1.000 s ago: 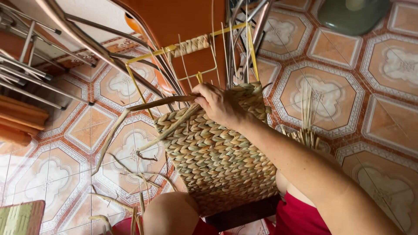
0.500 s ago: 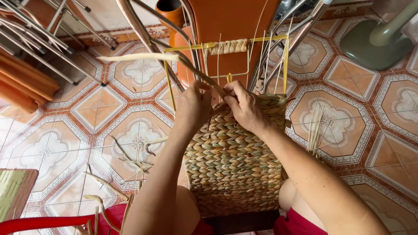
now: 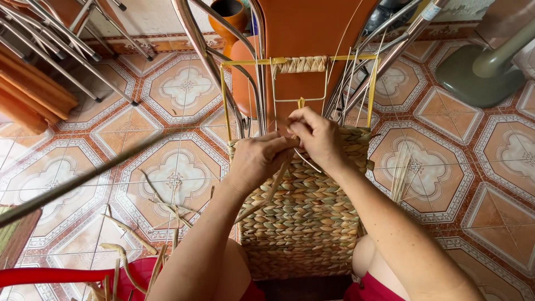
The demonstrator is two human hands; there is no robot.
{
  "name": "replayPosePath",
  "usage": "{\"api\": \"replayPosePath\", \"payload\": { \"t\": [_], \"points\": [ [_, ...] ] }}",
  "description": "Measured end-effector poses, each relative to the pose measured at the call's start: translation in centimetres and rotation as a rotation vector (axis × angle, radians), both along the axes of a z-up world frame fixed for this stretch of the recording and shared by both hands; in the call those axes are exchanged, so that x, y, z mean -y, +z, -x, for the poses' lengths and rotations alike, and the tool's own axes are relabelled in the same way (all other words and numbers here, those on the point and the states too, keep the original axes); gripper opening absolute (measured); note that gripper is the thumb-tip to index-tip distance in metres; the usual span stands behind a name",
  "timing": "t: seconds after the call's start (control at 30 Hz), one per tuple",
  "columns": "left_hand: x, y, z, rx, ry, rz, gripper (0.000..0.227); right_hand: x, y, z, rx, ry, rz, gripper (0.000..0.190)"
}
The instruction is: Weaving a mat or basket component using dried plant fibers on a rectangular frame.
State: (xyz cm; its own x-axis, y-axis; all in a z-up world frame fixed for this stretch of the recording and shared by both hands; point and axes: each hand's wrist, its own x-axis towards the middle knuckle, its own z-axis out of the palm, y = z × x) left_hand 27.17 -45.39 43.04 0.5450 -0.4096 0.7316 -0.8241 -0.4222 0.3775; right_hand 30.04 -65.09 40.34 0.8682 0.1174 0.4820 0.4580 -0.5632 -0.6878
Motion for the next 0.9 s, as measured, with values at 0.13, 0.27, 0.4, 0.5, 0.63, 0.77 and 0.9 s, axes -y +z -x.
{"api": "replayPosePath", "payload": {
  "t": [0.13, 0.27, 0.4, 0.5, 0.63, 0.77, 0.9],
  "points": [
    [-0.3, -0.2, -0.1, -0.083, 0.209, -0.097, 0.024, -0.9, 0.6, 0.7, -0.065, -0.051, 0.179, 0.008],
    [-1.2, -1.3, -0.8, -0.342, 0.461, -0.174, 0.019, -0.6, 0.7, 0.9, 0.006, 0.087, 0.100, 0.009],
    [-0.2, 0.3, 1.4, -0.207, 0.493, -0.240, 0.036, -1.0, 0.7, 0.7, -0.002, 0.044, -0.031, 0.005],
    [2.1, -1.2, 1.5, -0.015, 0.481, -0.361, 0.046, -0.9, 0.5, 0.3, 0.019, 0.020, 0.026, 0.006],
    [2.5, -0.9, 0.3, -0.234, 0.555, -0.554, 0.021, -0.3, 1.0, 0.1, 0.062, 0.068, 0.018, 0.012],
    [1.7, 2.7, 0.7, -0.560, 0.522, -0.538, 0.013, 0.3, 2.8, 1.4, -0.126, -0.010, -0.075, 0.013],
    [0.4, 1.0, -0.2, -0.316, 0.465, -0.447, 0.014, -1.0, 5.0, 2.6, 0.068, 0.231, 0.134, 0.025]
  ]
}}
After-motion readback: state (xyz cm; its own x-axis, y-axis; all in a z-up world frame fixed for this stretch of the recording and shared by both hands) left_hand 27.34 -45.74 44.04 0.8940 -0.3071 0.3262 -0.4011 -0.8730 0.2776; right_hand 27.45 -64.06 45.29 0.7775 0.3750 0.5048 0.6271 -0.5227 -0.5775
